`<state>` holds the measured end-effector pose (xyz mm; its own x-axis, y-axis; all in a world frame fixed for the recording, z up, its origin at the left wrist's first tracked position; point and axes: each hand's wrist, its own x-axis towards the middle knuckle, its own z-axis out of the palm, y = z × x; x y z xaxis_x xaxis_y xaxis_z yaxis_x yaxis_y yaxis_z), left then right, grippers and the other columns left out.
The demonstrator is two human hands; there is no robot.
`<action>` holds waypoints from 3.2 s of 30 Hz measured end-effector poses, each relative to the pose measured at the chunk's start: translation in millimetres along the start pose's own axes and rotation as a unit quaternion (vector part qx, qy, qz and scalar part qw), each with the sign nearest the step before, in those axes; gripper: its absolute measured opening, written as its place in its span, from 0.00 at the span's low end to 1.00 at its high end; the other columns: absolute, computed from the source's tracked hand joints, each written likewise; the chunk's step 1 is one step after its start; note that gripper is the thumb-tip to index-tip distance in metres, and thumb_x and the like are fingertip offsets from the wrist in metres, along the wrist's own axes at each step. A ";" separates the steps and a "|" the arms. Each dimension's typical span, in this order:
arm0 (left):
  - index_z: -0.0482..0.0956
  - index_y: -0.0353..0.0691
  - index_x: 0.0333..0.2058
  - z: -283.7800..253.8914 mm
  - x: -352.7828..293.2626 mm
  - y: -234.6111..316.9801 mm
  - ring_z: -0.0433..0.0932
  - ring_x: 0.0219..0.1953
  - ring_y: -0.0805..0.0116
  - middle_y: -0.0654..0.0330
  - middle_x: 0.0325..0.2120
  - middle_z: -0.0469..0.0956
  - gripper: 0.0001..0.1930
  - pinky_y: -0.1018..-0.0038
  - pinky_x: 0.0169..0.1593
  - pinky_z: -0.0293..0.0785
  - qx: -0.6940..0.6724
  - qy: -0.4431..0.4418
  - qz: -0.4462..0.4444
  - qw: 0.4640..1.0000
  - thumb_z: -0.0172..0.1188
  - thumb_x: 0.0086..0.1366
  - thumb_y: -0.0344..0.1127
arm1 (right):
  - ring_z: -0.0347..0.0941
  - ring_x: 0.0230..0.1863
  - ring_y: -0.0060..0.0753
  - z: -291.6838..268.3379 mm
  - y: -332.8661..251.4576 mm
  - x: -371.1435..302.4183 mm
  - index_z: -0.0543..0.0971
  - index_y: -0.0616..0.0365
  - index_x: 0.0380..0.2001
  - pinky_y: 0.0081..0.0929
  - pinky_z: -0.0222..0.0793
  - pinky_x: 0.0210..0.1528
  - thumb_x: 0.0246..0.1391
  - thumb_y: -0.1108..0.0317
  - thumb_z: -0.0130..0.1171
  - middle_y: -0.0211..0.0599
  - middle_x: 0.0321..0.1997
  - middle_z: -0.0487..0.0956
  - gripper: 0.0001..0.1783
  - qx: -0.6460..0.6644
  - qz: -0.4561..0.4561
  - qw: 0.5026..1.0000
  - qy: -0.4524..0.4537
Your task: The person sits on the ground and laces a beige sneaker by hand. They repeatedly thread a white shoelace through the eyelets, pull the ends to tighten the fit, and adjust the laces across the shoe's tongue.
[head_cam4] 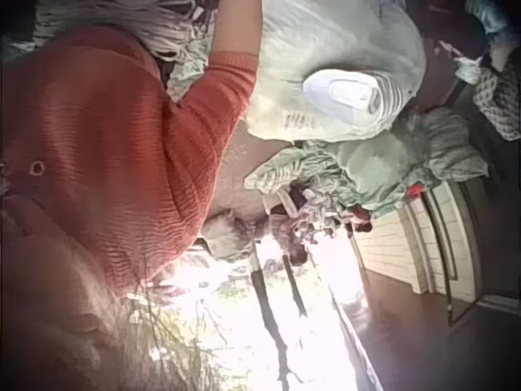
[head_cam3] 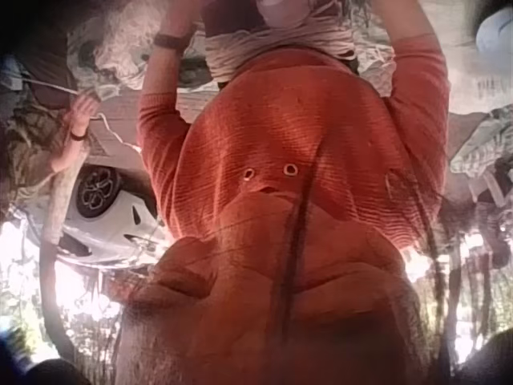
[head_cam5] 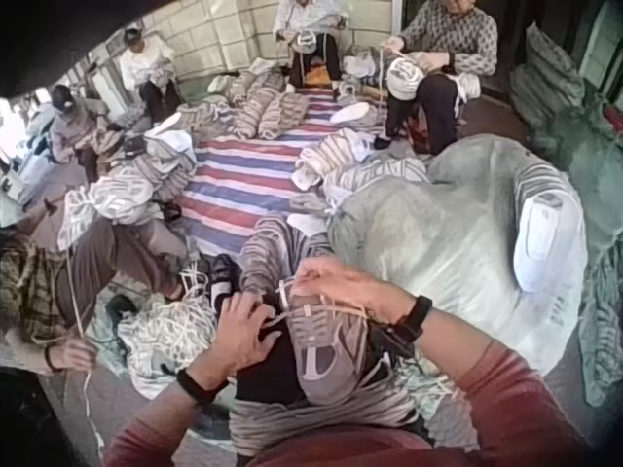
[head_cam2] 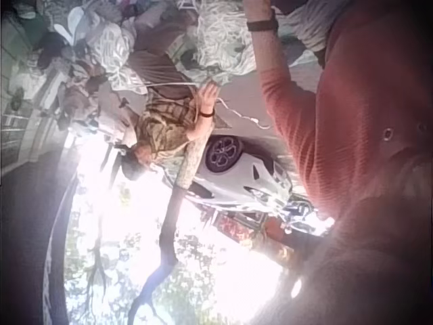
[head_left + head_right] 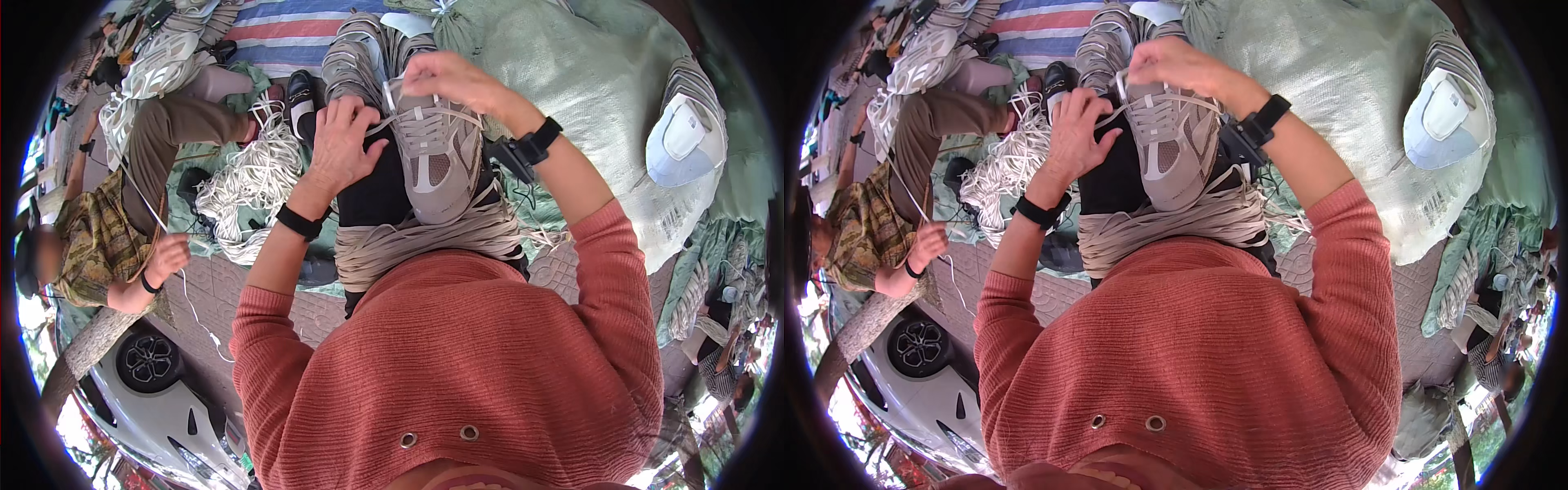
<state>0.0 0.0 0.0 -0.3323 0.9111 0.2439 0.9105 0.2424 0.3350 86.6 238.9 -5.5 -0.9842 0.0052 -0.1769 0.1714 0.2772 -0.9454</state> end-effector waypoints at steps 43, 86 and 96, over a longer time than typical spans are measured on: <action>0.72 0.43 0.27 -58.9 -116.1 -60.6 0.75 0.36 0.64 0.61 0.29 0.78 0.07 0.59 0.53 0.68 -0.727 0.194 -0.530 0.391 0.52 0.63 0.35 | 0.74 0.36 0.29 5.2 32.6 -55.7 0.78 0.53 0.34 0.30 0.66 0.43 0.60 0.63 0.50 0.29 0.32 0.79 0.08 -0.045 -0.080 0.979 0.185; 0.74 0.41 0.28 45.8 82.6 25.5 0.72 0.33 0.62 0.63 0.27 0.69 0.09 0.66 0.45 0.59 -0.185 -0.107 0.007 0.977 0.65 0.49 0.27 | 0.69 0.46 0.38 -27.9 30.3 -49.2 0.77 0.49 0.51 0.34 0.64 0.50 0.45 0.50 0.69 0.34 0.44 0.74 0.30 -0.206 -0.087 0.967 0.120; 0.76 0.46 0.26 -39.7 91.0 -60.1 0.73 0.37 0.63 0.63 0.30 0.73 0.05 0.62 0.40 0.63 0.222 0.064 0.148 0.962 0.59 0.47 0.31 | 0.65 0.46 0.40 -27.3 29.9 -56.7 0.78 0.44 0.49 0.36 0.64 0.53 0.53 0.44 0.61 0.29 0.42 0.77 0.25 -0.226 -0.039 0.969 0.086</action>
<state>-94.7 55.1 38.2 -0.0444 0.9206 0.3879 0.9759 0.1231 -0.1804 146.2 273.1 -16.2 -0.9930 0.1159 -0.0248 0.0971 0.6763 -0.7302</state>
